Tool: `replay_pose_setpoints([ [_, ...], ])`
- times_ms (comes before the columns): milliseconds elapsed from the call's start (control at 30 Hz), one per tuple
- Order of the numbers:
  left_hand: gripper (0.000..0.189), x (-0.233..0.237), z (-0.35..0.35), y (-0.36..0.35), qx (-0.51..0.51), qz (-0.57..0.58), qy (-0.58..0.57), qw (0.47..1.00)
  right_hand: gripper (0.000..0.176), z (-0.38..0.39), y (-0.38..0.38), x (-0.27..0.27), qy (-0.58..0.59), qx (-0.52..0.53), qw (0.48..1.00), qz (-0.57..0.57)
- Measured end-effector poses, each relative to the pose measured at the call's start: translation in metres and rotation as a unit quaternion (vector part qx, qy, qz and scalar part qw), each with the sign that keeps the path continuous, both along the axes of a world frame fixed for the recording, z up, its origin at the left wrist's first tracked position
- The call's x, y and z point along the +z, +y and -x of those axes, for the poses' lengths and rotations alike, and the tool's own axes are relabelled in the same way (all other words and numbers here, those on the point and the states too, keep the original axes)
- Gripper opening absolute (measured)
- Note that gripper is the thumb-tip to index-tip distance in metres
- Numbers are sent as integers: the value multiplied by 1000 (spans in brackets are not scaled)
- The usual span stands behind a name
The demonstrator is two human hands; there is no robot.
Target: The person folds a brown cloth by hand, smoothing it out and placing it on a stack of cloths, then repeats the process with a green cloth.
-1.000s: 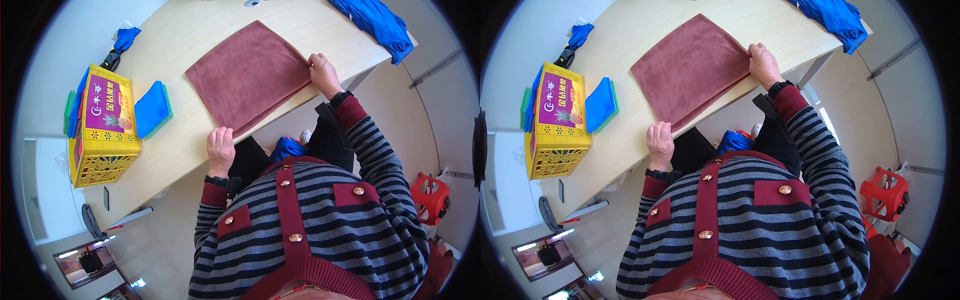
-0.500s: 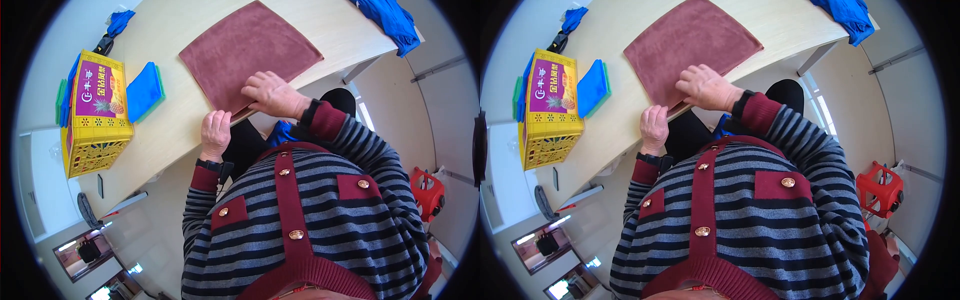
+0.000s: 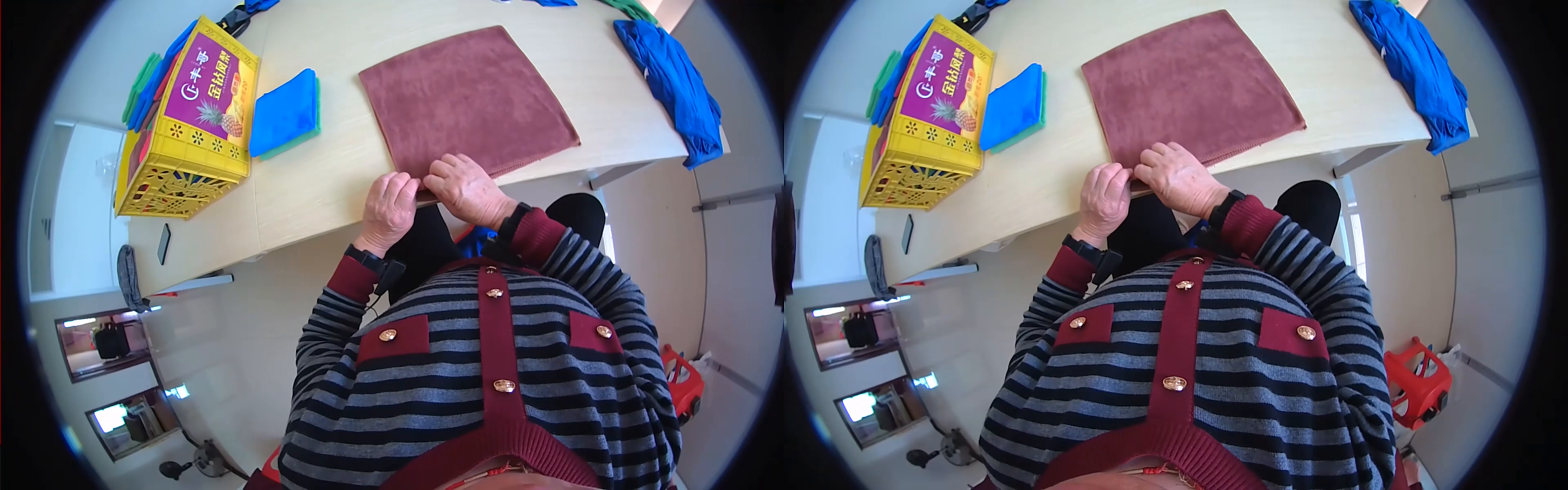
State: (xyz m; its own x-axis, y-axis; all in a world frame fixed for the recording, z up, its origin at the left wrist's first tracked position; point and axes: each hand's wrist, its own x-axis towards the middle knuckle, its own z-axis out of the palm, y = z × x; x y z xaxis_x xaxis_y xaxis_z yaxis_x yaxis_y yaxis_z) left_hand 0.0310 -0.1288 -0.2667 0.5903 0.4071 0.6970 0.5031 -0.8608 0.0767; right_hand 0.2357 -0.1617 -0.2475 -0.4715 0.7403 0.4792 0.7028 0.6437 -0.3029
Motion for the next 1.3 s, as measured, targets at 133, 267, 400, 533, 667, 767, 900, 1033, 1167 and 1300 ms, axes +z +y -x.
replay_pose_setpoints([
  [133,24,7,1,-1,-11,11,20,1000,12,-4,-2,5,23,20,999,11],
  [267,19,10,4,-2,-27,27,37,999,20,-7,-2,16,7,-8,997,82],
  [400,17,16,12,-5,-60,73,35,995,36,-4,-2,9,-28,-41,998,41],
  [533,13,45,2,30,-38,132,7,991,55,-11,-7,-1,-91,-34,995,38],
  [667,29,50,-28,119,19,145,-5,989,64,-11,-12,-1,-144,-16,988,50],
  [767,53,4,-44,177,72,97,117,986,65,-14,-14,4,-167,-15,985,46],
  [900,65,-14,-64,213,175,194,211,942,67,-19,-11,6,-176,6,982,66],
  [1033,67,-21,-65,225,217,210,192,934,70,-16,-15,5,-168,27,980,100],
  [1167,66,-9,-71,228,249,224,199,921,68,-21,-16,12,-131,33,985,110],
  [1300,67,-8,-77,229,265,236,238,904,63,-43,-4,24,-52,10,990,131],
])
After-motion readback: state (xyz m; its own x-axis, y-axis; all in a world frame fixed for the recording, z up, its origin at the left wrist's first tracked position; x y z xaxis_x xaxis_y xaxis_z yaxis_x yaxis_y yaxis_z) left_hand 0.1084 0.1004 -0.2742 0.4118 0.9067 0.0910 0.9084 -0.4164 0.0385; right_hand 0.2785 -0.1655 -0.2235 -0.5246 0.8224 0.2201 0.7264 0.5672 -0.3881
